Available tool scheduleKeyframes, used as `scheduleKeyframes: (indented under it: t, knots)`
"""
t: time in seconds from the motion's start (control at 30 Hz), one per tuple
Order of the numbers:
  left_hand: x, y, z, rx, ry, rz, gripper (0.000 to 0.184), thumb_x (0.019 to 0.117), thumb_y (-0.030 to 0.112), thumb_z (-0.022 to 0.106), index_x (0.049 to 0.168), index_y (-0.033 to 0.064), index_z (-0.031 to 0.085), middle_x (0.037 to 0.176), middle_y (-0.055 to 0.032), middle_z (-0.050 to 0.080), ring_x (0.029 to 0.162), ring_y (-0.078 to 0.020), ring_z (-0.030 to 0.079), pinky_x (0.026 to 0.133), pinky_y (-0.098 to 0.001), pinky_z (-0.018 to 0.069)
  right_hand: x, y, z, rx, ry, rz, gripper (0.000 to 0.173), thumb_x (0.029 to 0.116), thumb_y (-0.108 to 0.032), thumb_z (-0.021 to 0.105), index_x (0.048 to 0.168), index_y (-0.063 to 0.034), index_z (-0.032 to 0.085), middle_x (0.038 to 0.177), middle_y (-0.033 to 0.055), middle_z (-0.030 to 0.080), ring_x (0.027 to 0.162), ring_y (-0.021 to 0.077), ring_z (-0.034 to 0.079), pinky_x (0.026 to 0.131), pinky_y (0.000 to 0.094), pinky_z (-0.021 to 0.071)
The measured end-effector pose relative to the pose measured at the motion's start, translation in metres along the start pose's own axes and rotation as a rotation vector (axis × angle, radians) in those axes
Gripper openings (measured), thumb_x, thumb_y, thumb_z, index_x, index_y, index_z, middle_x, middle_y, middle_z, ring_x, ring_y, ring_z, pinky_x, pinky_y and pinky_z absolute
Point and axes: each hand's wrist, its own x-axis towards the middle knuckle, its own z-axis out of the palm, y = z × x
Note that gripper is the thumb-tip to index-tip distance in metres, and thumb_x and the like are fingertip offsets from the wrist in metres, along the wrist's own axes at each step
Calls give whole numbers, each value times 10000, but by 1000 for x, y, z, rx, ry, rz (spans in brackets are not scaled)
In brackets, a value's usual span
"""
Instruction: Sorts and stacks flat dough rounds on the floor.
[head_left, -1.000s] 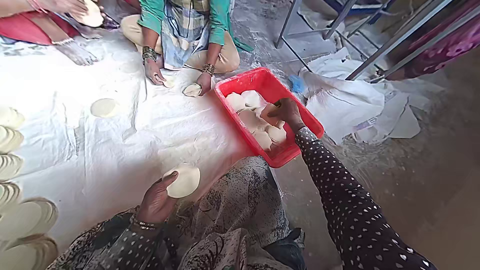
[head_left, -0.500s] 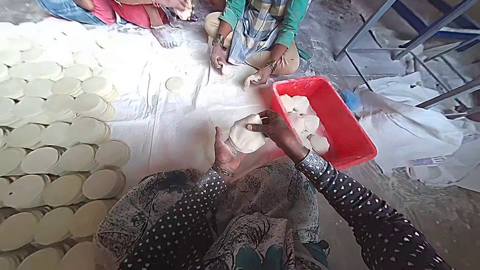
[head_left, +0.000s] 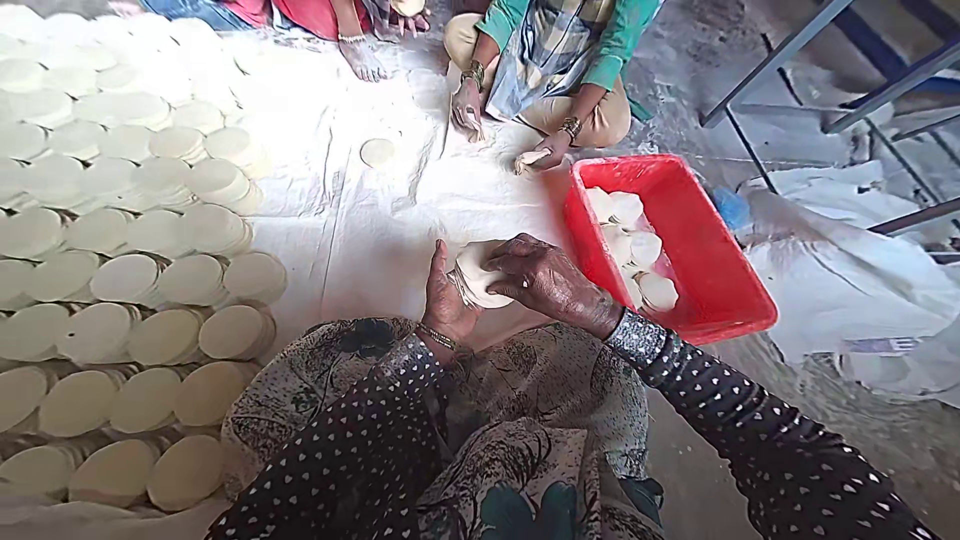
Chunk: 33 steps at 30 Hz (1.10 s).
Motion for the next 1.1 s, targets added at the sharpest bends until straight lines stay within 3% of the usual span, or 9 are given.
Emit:
scheduleKeyframes:
  t: [0.33, 0.6, 0.73, 0.8, 0.87, 0.9, 0.97, 1.0, 1.1]
  knots:
    - [-18, 10, 13, -3, 49, -46, 844, 978, 777, 183, 1418, 143, 523, 1311, -127, 638, 1162, -280, 640, 928, -504, 551, 12, -9, -19, -113, -3, -160, 194, 968, -71, 578, 1020, 3, 750, 919, 145, 725, 902, 300, 712, 810, 399, 583]
    - [-29, 10, 15, -32, 77, -61, 845, 970, 785, 203, 1435, 155, 518, 1323, -129, 638, 1174, -280, 639, 926, -494, 554, 15, -21, -44, 109, 60, -2, 181, 947, -22, 632, 1070, -1, 763, 972, 152, 758, 879, 254, 739, 840, 401, 586]
    - [-30, 8, 10, -26, 80, -66, 814, 973, 773, 251, 1390, 142, 552, 1263, -134, 663, 1118, -281, 664, 892, -491, 569, 1, -33, -39, -17, -36, -106, 186, 978, -119, 616, 1047, -26, 762, 952, 113, 745, 925, 260, 717, 841, 400, 581]
    - [-30, 2, 1, 31, 31, -21, 524, 1060, 524, 421, 1361, 120, 564, 1231, -122, 671, 1092, -261, 676, 893, -463, 584, -8, -35, -35, 11, -72, -71, 285, 981, -300, 662, 1063, -47, 766, 1012, 97, 748, 997, 242, 705, 895, 394, 567]
    - [-29, -3, -9, 203, 36, 69, 264, 1020, 115, 593, 1273, 44, 607, 1121, -126, 700, 975, -228, 703, 835, -403, 604, -10, -27, -39, 84, 37, 43, 304, 958, -291, 708, 1123, -40, 751, 1085, 112, 746, 1037, 244, 708, 933, 413, 568]
    - [-28, -3, -15, 359, -6, 128, 322, 981, 12, 624, 1301, 26, 598, 1134, -119, 700, 983, -195, 701, 861, -366, 598, -7, -22, -43, 110, 48, 115, 360, 923, -258, 757, 1205, -39, 719, 1170, 126, 730, 1104, 269, 687, 979, 441, 542]
    - [-26, 4, -29, 842, -142, 246, 482, 933, -9, 681, 1389, -4, 528, 1230, -123, 662, 1091, -149, 663, 975, -323, 549, 0, -16, -41, 167, -48, 225, 688, 773, -171, 889, 1387, -29, 614, 1396, 172, 629, 1332, 359, 566, 1116, 525, 445]
    - [-21, 9, -34, 1118, -193, 311, 486, 921, 43, 723, 1363, -30, 537, 1208, -166, 667, 1091, -194, 664, 983, -376, 540, 4, -10, -30, 190, -130, 242, 848, 706, -160, 932, 1456, -41, 555, 1482, 170, 564, 1419, 385, 475, 1166, 558, 386]
    - [-7, 15, -42, 1638, -316, 533, 302, 903, 126, 768, 1141, -26, 662, 953, -199, 709, 898, -328, 706, 836, -530, 558, 16, -4, 14, 167, -301, 184, 1045, 603, -165, 985, 1517, -78, 485, 1490, 152, 561, 1424, 396, 459, 1183, 594, 314]
